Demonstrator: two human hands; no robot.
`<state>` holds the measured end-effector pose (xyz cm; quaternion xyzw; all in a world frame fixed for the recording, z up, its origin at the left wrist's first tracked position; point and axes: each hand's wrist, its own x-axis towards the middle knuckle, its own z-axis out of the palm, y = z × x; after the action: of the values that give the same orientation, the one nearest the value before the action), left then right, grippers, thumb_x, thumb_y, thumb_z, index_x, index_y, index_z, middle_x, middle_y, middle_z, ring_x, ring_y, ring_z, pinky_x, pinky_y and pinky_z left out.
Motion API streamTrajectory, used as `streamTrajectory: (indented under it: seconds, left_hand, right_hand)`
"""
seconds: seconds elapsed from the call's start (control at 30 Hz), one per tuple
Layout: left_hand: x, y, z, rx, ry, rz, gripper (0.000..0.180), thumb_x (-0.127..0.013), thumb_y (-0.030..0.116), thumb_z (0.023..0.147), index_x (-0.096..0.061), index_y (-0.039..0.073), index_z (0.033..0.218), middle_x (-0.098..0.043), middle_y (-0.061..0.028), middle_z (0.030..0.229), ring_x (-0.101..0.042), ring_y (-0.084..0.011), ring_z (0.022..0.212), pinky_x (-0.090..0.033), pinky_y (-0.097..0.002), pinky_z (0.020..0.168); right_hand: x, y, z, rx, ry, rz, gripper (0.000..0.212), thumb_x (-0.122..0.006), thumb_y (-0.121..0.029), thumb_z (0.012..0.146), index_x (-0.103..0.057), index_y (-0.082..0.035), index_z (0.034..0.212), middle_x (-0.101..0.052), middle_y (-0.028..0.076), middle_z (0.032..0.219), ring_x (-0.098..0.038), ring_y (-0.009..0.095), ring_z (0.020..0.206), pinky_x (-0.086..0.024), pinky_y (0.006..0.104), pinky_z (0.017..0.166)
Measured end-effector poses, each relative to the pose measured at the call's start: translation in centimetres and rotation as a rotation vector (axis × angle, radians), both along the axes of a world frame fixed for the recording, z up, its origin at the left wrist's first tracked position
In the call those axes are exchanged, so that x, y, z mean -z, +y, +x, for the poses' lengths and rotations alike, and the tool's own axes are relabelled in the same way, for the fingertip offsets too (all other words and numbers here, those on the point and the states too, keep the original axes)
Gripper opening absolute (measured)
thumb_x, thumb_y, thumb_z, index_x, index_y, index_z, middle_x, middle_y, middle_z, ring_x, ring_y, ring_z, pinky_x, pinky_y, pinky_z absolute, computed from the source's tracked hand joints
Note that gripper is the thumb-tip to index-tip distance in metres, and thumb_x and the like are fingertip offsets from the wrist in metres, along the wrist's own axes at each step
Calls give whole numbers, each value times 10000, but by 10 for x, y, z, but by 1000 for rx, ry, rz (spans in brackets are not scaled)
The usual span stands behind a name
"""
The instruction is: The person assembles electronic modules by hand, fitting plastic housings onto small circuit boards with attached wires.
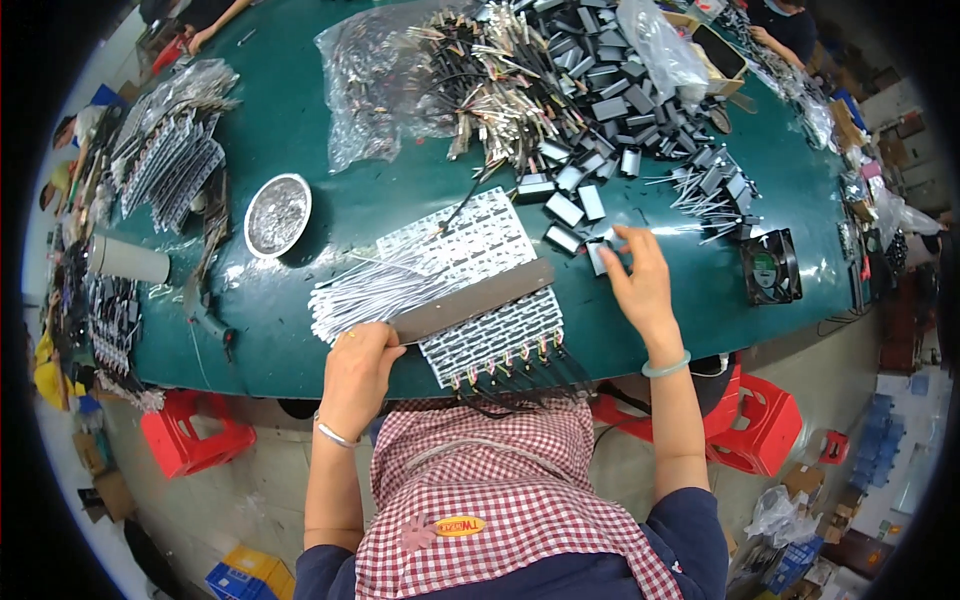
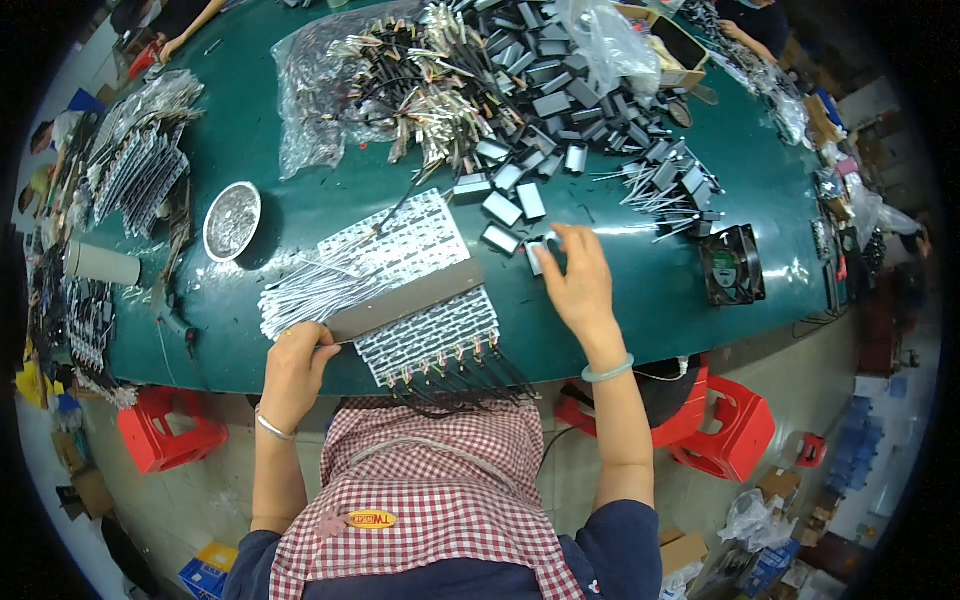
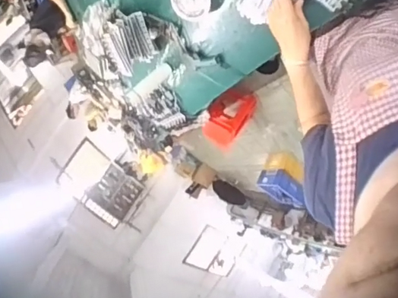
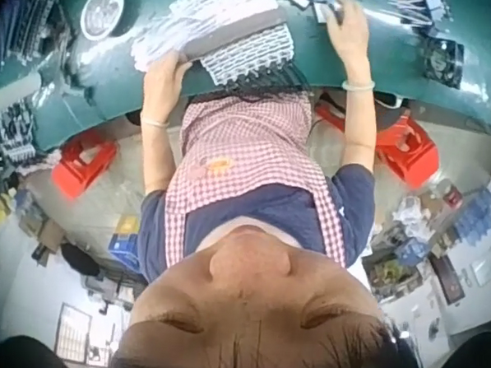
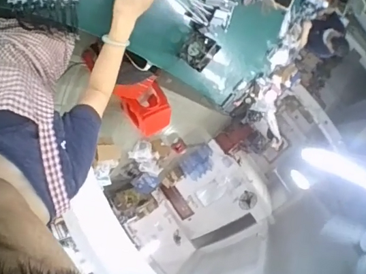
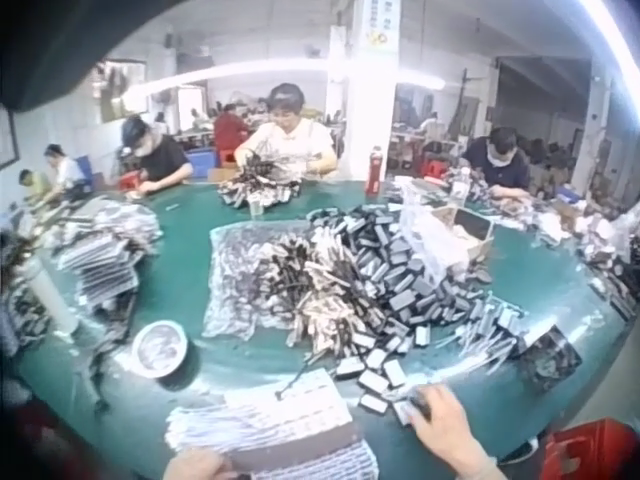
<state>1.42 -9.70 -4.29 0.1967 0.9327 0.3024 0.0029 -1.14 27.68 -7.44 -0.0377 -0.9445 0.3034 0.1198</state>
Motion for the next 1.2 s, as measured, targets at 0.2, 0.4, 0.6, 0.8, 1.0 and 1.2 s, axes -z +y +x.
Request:
streamTrajectory:
  seconds: [0.2, 0.4, 0.6, 0.8, 1.0, 1.2]
  left_hand:
    - [6, -4, 7, 0, -49, 69, 145, -677, 28, 859, -536, 19, 888, -605, -133, 761, -589, -354, 707, -471, -417, 651]
    - [-18, 4, 14, -128, -166, 285, 98, -620, -9, 917, -624, -20, 1014, -682, -173, 904, -678, -334, 802, -524, -362, 701]
    - [-24, 8, 7, -209, 151, 101, 85, -579, 5, 939, -643, -33, 980, -673, -182, 903, -660, -350, 804, -513, -397, 716]
    - [4, -7, 17, -312, 125, 122, 102, -564, 13, 949, -635, -38, 1003, -660, -183, 901, -640, -366, 823, -501, -415, 726]
    - [38, -12, 15, -395, 88, 230, 118, -542, 24, 977, -630, -26, 1036, -652, -163, 862, -630, -282, 715, -495, -365, 639]
    - [40, -19, 3, -319, 245, 179, 131, -538, 45, 992, -642, -18, 1040, -647, -121, 795, -617, -167, 635, -468, -306, 582]
  right_hand:
    - [19, -19, 13, 31, 46, 50, 418, -728, -44, 810, -602, 9, 1206, -594, 153, 1107, -556, 343, 1032, -471, 418, 906]
    - [-19, -46, 39, 37, 216, -219, 398, -718, 7, 807, -630, -3, 1196, -612, 151, 1133, -595, 307, 1017, -498, 368, 870]
    - [-32, -71, 54, -100, 219, -367, 429, -742, 20, 786, -645, -18, 1202, -629, 136, 1139, -627, 256, 984, -516, 329, 810]
    - [-20, -70, 61, -66, 181, -462, 404, -750, 12, 792, -660, -22, 1184, -645, 116, 1109, -632, 228, 965, -501, 314, 777]
    - [-19, -75, 59, -77, 182, -500, 387, -744, 6, 802, -661, -16, 1180, -645, 116, 1111, -634, 219, 956, -504, 310, 770]
    - [-17, -77, 62, -92, 141, -498, 397, -738, 15, 820, -650, -14, 1207, -615, 69, 1147, -603, 146, 994, -466, 262, 825]
